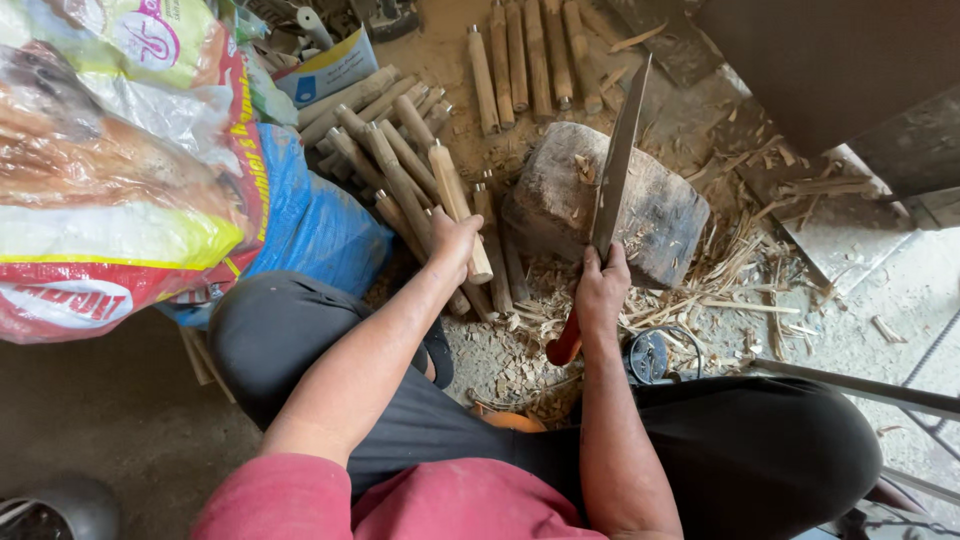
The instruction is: The person sits on the floor and uses a knife to shave and shape a cylindrical wooden dowel. They repeatedly rotate the dowel and remove thin shavings to smooth its surface.
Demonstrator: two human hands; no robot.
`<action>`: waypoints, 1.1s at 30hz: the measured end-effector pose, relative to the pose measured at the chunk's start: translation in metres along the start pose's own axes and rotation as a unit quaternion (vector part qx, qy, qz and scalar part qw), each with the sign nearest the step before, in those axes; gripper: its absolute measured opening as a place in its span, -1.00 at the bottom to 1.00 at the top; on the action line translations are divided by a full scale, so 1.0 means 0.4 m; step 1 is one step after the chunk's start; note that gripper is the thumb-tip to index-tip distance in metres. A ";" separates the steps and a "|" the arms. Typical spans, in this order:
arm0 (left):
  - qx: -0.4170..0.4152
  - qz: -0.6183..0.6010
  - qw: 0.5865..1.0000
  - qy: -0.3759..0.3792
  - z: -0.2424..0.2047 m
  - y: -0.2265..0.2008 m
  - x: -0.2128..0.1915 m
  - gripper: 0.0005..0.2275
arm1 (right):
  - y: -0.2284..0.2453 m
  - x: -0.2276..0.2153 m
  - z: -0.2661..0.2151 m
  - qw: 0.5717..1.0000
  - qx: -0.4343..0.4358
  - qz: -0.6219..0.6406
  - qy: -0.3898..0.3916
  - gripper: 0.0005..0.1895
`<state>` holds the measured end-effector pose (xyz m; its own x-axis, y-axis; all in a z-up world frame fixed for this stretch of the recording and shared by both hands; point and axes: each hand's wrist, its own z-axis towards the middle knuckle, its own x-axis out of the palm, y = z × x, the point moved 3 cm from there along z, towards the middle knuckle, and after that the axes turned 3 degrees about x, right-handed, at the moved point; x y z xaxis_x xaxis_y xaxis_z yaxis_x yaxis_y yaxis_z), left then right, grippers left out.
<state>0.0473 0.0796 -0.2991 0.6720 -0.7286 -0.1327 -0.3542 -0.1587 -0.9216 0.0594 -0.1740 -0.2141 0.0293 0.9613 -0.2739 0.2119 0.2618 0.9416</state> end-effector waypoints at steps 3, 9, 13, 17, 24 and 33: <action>0.049 0.064 0.997 -0.011 0.024 -0.010 0.010 -0.36 | -0.004 0.019 0.002 0.996 0.085 -0.026 0.004 -0.88; 0.044 0.143 0.988 -0.024 0.149 -0.007 0.103 -0.35 | 0.014 0.014 0.009 0.989 0.104 -0.099 0.019 -0.86; 0.136 0.117 0.984 -0.017 0.266 -0.004 0.181 -0.35 | 0.026 0.004 0.011 0.988 0.092 -0.123 0.019 -0.85; 0.150 0.154 0.976 0.018 0.419 -0.014 0.244 -0.46 | 0.023 0.003 0.009 0.989 0.066 -0.130 0.017 -0.82; 0.199 0.096 0.972 0.075 0.617 -0.108 0.419 -0.32 | 0.001 -0.002 0.018 0.989 0.050 -0.137 0.005 -0.77; 0.058 0.233 0.946 0.215 0.620 -0.174 0.648 -0.27 | -0.041 -0.007 -0.008 0.984 0.176 0.008 0.037 -0.84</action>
<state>0.4075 0.0671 -0.3597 0.1233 -0.9094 -0.3972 -0.4566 0.3033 -0.8363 0.0529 -0.1807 -0.2284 -0.0327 0.9719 -0.2331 0.5374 0.2137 0.8158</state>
